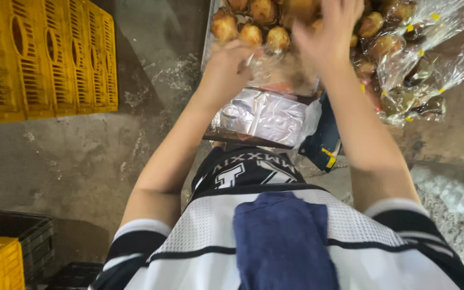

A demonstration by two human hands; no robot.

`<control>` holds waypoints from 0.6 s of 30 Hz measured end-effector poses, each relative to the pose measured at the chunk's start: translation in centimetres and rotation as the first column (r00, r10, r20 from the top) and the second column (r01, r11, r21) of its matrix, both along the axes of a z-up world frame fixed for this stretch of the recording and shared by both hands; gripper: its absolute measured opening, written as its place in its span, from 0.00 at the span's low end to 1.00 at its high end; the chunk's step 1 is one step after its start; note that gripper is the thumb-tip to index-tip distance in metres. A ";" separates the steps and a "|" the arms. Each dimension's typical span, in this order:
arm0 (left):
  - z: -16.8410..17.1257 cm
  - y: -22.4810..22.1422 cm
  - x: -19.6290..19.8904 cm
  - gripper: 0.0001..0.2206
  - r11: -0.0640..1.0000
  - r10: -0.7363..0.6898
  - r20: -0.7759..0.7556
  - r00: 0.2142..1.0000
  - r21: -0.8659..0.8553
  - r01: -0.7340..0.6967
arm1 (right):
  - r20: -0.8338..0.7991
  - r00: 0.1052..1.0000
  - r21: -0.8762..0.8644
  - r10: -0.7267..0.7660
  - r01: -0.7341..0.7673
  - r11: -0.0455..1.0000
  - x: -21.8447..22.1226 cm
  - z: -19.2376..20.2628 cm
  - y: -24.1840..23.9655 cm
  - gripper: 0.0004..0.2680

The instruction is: The person packages muffins by placing them into plastic bags and sealing the bags using a bag neck sealer.

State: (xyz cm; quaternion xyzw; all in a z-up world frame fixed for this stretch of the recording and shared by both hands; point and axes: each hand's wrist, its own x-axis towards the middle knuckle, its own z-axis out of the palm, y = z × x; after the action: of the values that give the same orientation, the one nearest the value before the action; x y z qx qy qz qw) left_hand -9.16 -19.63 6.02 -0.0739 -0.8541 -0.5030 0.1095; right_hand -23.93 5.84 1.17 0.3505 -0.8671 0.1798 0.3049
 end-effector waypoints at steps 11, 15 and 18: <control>2.8 4.7 0.7 0.29 0.925 -0.323 -0.211 0.923 0.137 0.355 | 0.161 0.941 0.338 0.296 -0.335 0.880 12.8 13.6 3.2 0.20; 5.8 6.2 2.7 0.28 0.918 -0.373 -0.020 0.928 0.135 0.372 | 0.334 0.903 0.302 0.271 -0.375 0.876 14.2 16.2 4.4 0.20; 6.8 7.3 3.1 0.29 0.934 -0.356 -0.096 0.929 -0.079 0.349 | 0.393 0.889 0.354 0.235 -0.382 0.854 15.0 16.8 5.2 0.17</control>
State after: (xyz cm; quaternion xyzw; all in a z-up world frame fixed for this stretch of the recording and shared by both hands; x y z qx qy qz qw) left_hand -6.08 -12.32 12.80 -0.2568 -0.8346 -0.4835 0.0616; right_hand -8.91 11.07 17.96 0.5084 -0.8554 0.0923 0.0364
